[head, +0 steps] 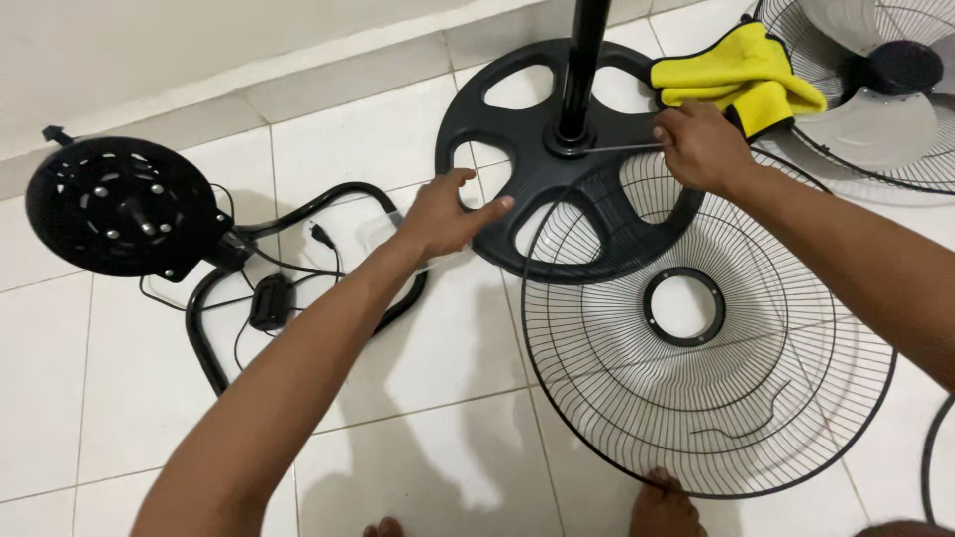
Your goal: The person uses a screwdriver to tighten screws on the back of a fan motor housing, then attaches the front wire cage to the motor. The person handles the fan motor, screws, and cage during the process.
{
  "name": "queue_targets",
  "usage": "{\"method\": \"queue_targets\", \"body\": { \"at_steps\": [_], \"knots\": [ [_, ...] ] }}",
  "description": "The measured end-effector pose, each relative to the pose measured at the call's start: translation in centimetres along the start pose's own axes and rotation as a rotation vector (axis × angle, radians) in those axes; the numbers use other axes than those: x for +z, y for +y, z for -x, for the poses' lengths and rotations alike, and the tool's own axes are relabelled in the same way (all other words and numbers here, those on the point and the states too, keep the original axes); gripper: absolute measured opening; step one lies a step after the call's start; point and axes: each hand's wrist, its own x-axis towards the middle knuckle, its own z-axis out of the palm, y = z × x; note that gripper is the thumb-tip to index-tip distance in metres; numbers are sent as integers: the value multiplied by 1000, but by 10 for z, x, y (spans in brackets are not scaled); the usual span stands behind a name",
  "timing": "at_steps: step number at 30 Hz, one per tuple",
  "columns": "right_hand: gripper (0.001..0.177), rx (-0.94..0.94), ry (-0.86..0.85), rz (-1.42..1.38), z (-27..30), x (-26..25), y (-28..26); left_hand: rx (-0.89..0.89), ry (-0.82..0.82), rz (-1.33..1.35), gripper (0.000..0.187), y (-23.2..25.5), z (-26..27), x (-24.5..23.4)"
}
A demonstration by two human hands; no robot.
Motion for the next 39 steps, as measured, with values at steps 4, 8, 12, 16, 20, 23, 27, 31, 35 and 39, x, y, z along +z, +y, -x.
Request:
{"method": "queue_targets", "body": {
  "at_steps": [4, 8, 12, 16, 20, 23, 27, 31, 35, 39],
  "knots": [
    [34, 21, -2, 50, 9, 3, 9, 81, -65, -38, 111, 21, -34, 53],
    [37, 3, -34, 100, 16, 6, 15, 141, -174, -238, 77, 19, -67, 97],
    [41, -10, -69, 80, 10, 14, 5, 53, -201, -57, 28, -5, -74, 92],
    [44, -101, 42, 76, 7, 12, -15, 180, 153, -178, 25, -20, -55, 46],
    [44, -51, 106, 50, -1, 4, -34, 215, 188, -251, 25, -20, -18, -23],
    [44, -78, 183, -22, -9, 0, -43, 264, 256, -291, 26, -13, 16, -74],
    [49, -90, 174, -231, -8, 6, -53, 297, 361, -367, 26, -8, 62, -134],
    [49, 203, -34, -270, -4, 17, -78, 420, 551, -415, 25, -11, 107, -179],
    [34, 341, -183, -446, -9, 16, -105, 418, 676, -424, 22, -18, 147, -217],
    [41, 324, -40, -371, -24, 18, -129, 473, 814, -417, 16, -32, 181, -245]
  ]
}}
